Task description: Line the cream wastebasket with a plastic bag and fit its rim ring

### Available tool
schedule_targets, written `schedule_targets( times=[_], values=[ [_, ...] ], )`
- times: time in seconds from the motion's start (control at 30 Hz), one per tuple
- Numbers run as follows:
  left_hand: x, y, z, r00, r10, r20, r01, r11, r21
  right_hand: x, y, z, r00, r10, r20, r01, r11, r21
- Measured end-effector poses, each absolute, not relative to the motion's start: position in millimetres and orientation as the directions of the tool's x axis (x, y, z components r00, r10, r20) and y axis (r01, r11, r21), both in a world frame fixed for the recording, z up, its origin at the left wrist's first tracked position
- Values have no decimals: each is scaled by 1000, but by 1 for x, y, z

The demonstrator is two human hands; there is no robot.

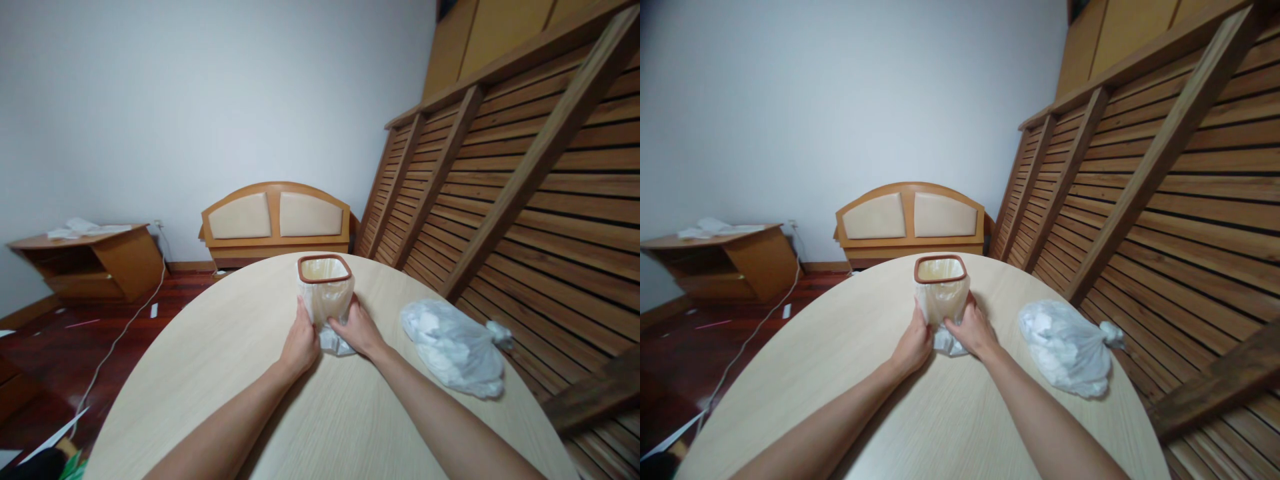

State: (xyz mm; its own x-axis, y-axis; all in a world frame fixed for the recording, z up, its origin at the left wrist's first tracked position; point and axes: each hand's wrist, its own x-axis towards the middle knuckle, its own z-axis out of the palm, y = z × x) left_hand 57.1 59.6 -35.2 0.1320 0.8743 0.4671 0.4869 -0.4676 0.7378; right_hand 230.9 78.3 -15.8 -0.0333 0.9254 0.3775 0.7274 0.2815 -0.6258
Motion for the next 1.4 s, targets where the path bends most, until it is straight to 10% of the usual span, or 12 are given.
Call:
schedule_targets(
  times=[0.5,1.4],
  values=[
    [58,57,-31,244,860,449,640,-491,592,232,73,57,-171,658,733,723,590,-361],
    [58,48,-14,455,865,211,770,-501,395,273,126,40,236,666,708,905,115,-410]
  ],
)
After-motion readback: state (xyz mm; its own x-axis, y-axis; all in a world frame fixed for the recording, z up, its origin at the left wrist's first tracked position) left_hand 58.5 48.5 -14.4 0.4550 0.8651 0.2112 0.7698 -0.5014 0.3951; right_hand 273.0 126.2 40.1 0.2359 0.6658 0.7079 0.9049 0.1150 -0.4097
